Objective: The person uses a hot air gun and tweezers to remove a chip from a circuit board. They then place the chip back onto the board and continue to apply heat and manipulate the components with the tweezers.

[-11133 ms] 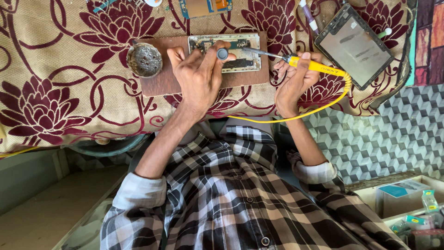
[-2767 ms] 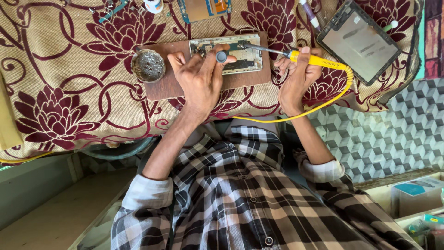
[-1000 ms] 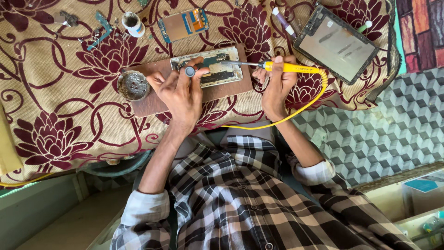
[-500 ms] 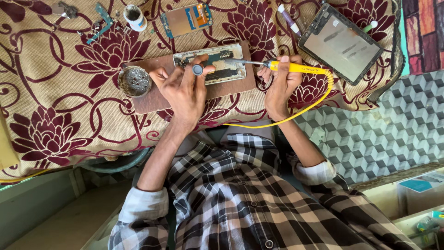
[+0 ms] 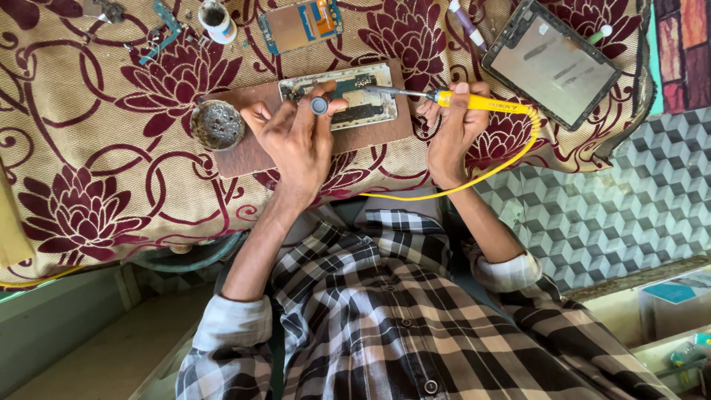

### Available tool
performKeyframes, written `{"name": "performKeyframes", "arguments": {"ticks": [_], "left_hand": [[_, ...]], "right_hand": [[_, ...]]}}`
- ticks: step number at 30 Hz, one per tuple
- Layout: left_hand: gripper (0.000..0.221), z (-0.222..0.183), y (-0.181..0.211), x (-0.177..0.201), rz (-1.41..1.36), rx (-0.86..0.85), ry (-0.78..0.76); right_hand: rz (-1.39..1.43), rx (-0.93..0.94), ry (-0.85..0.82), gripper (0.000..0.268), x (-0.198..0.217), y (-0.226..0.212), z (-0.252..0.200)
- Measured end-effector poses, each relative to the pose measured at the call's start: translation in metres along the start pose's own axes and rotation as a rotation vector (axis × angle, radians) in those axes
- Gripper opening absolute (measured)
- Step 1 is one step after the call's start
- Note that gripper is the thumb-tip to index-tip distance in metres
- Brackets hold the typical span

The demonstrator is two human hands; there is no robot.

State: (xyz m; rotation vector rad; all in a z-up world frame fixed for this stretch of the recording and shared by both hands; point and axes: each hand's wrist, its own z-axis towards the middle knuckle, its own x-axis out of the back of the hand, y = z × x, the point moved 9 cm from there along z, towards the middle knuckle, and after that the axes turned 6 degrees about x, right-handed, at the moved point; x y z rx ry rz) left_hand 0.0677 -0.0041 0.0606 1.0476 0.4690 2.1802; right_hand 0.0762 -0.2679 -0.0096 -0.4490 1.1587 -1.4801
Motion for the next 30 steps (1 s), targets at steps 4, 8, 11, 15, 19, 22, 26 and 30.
{"name": "performKeyframes", "arguments": {"ticks": [4, 8, 11, 15, 19, 22, 26, 30], "left_hand": [[0.018, 0.002, 0.002, 0.002, 0.002, -0.004, 0.006], [0.020, 0.003, 0.004, 0.004, 0.002, 0.003, -0.003], [0.020, 0.006, 0.006, 0.006, 0.003, 0.000, 0.002], [0.021, 0.007, 0.010, 0.008, 0.004, -0.003, -0.019], [0.020, 0.008, 0.012, 0.008, 0.012, 0.008, -0.041], [0.020, 0.009, 0.011, 0.008, 0.038, 0.013, -0.040], [0.020, 0.009, 0.012, 0.009, 0.004, 0.006, -0.036], [0.017, 0.008, 0.012, 0.010, -0.009, -0.008, -0.020]], "right_hand": [[-0.005, 0.016, 0.002, 0.023, 0.000, -0.001, 0.000], [-0.034, 0.015, 0.022, 0.024, 0.002, -0.002, -0.001], [-0.033, 0.024, 0.045, 0.023, 0.003, -0.002, 0.001], [-0.030, 0.051, 0.051, 0.023, 0.004, -0.004, 0.000], [-0.015, 0.058, 0.060, 0.024, 0.005, -0.005, 0.000], [-0.040, 0.037, 0.071, 0.024, 0.005, -0.002, 0.001], [-0.098, 0.002, 0.049, 0.024, 0.004, -0.002, 0.001], [-0.094, -0.012, 0.011, 0.025, -0.001, -0.003, 0.002]]}}
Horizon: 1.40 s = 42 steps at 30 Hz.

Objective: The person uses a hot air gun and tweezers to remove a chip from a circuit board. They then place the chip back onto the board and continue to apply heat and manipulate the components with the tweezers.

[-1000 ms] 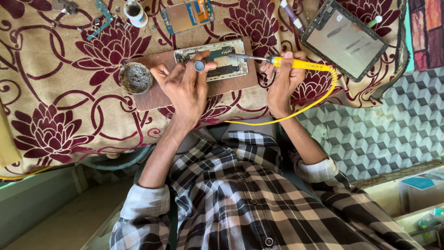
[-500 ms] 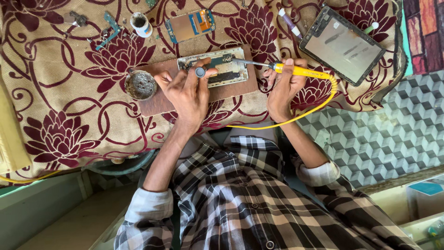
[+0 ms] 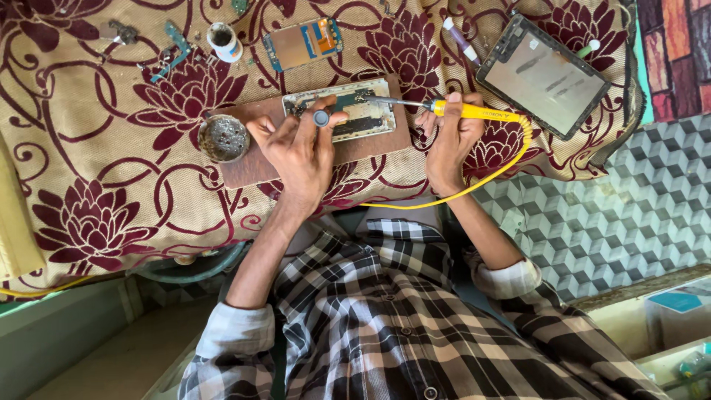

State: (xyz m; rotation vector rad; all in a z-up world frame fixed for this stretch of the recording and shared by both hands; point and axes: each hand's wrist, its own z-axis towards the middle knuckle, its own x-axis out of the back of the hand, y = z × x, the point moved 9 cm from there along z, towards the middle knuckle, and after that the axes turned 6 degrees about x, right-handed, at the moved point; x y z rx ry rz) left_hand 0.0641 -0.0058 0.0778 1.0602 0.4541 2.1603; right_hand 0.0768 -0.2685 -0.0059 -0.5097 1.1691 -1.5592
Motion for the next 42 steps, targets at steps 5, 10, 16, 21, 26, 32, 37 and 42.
{"name": "performKeyframes", "arguments": {"ticks": [5, 10, 16, 21, 26, 32, 37, 42], "left_hand": [[0.015, -0.001, -0.004, -0.003, 0.004, 0.005, 0.012], [0.014, -0.003, -0.008, -0.007, 0.021, 0.008, 0.019], [0.014, -0.013, -0.022, -0.016, 0.035, 0.038, 0.027], [0.015, -0.026, -0.039, -0.010, -0.090, 0.073, 0.215], [0.016, -0.031, -0.044, 0.006, -0.043, 0.165, 0.152], [0.014, -0.021, -0.033, 0.023, -0.068, 0.201, 0.159], [0.009, -0.022, -0.033, 0.030, -0.097, 0.263, 0.170], [0.017, -0.021, -0.035, 0.027, -0.114, 0.250, 0.195]], "right_hand": [[0.036, -0.032, 0.000, 0.025, -0.002, 0.004, 0.003], [-0.032, -0.067, -0.065, 0.025, -0.004, 0.008, 0.002], [0.148, -0.154, 0.105, 0.030, 0.014, 0.023, 0.004], [0.253, -0.216, 0.179, 0.033, 0.026, 0.035, 0.001], [0.199, -0.104, 0.039, 0.041, 0.014, 0.022, 0.003], [0.062, 0.038, -0.049, 0.035, -0.001, 0.002, 0.000], [0.053, 0.026, -0.018, 0.033, 0.001, 0.000, 0.000], [0.146, -0.003, 0.008, 0.032, 0.006, 0.008, 0.001]]}}
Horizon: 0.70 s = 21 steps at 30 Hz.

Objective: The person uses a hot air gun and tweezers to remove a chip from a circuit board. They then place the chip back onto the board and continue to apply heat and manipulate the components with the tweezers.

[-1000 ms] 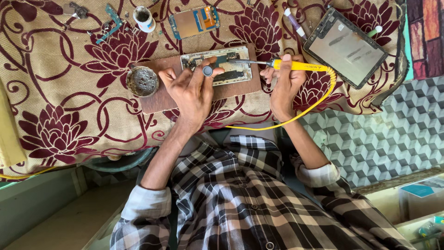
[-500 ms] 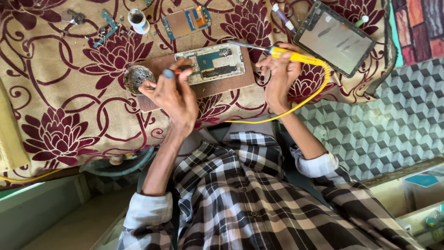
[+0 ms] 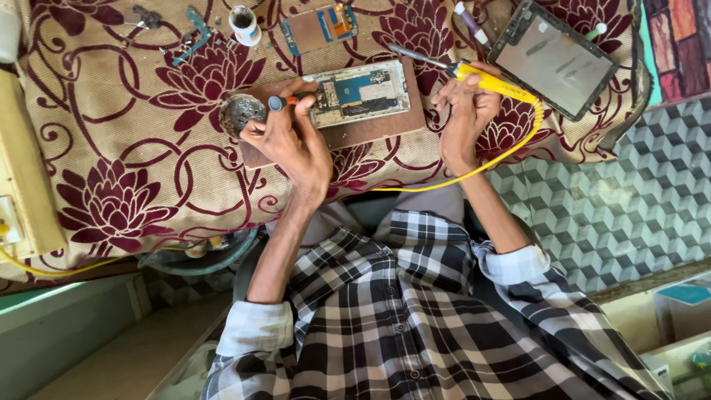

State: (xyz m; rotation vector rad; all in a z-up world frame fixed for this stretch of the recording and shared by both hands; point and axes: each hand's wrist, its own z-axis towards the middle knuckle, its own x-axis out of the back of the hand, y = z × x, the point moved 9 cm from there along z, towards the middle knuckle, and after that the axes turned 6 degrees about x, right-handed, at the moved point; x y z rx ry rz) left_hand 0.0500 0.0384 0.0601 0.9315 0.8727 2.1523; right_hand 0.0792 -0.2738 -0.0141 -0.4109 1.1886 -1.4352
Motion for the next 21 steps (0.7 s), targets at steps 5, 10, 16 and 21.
{"name": "performKeyframes", "arguments": {"ticks": [5, 10, 16, 21], "left_hand": [[0.015, -0.004, 0.005, -0.001, 0.114, -0.082, 0.044], [0.022, -0.010, 0.003, -0.006, 0.202, -0.089, 0.049], [0.032, -0.014, 0.004, -0.012, 0.193, -0.134, 0.011], [0.038, -0.017, 0.004, -0.014, 0.231, -0.158, -0.035]], "right_hand": [[0.010, -0.004, 0.071, 0.025, 0.005, 0.003, 0.002], [-0.103, 0.047, 0.001, 0.023, -0.004, -0.005, -0.003], [-0.195, 0.040, -0.004, 0.021, -0.010, -0.012, -0.004], [-0.152, 0.080, 0.016, 0.024, -0.010, -0.016, -0.006]]}}
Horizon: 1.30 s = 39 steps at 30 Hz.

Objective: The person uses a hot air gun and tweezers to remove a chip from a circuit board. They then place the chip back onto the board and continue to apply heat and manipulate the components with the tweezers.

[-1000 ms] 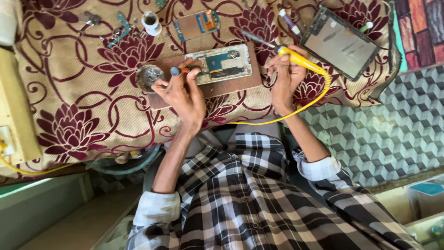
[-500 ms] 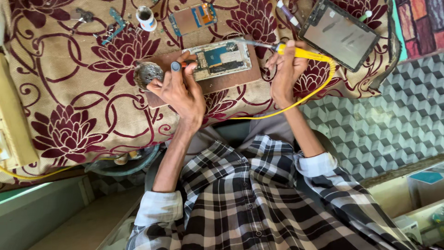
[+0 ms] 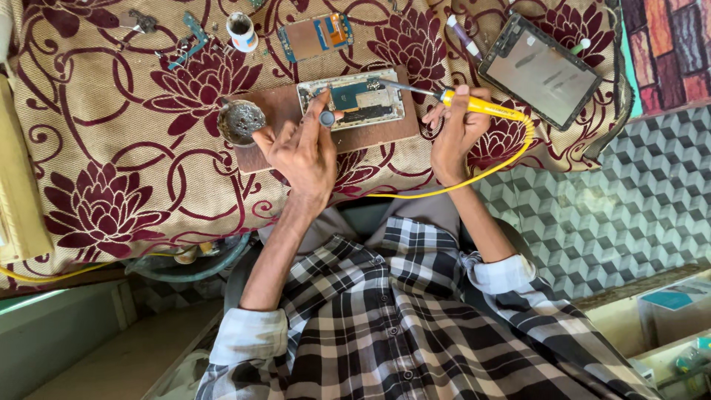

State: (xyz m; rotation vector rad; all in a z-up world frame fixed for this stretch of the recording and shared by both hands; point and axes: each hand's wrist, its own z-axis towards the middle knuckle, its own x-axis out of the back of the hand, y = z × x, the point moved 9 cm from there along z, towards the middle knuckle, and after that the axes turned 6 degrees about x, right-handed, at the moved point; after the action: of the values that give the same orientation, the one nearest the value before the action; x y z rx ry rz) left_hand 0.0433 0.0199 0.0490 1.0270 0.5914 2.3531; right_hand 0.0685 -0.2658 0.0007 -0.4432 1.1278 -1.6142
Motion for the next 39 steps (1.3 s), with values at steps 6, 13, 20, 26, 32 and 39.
{"name": "performKeyframes", "arguments": {"ticks": [6, 13, 20, 26, 32, 39], "left_hand": [[0.038, 0.001, 0.003, 0.000, -0.011, -0.052, 0.036], [0.034, -0.002, 0.005, -0.003, -0.009, -0.071, 0.005], [0.033, 0.000, 0.011, 0.004, -0.053, -0.072, -0.011], [0.032, 0.008, 0.010, 0.007, -0.104, -0.008, -0.032], [0.030, 0.006, 0.006, 0.008, -0.118, -0.014, -0.024], [0.028, 0.006, 0.000, 0.003, -0.161, 0.019, -0.009]], "right_hand": [[0.004, -0.007, 0.012, 0.024, 0.002, 0.002, -0.001], [-0.056, -0.049, 0.032, 0.023, 0.005, 0.004, -0.001], [0.011, -0.058, 0.057, 0.023, 0.004, -0.001, -0.008], [-0.060, -0.087, 0.075, 0.022, 0.000, -0.011, -0.022], [0.066, -0.174, 0.239, 0.024, 0.005, 0.003, -0.048], [0.222, -0.318, 0.331, 0.025, 0.021, 0.015, -0.029]]}}
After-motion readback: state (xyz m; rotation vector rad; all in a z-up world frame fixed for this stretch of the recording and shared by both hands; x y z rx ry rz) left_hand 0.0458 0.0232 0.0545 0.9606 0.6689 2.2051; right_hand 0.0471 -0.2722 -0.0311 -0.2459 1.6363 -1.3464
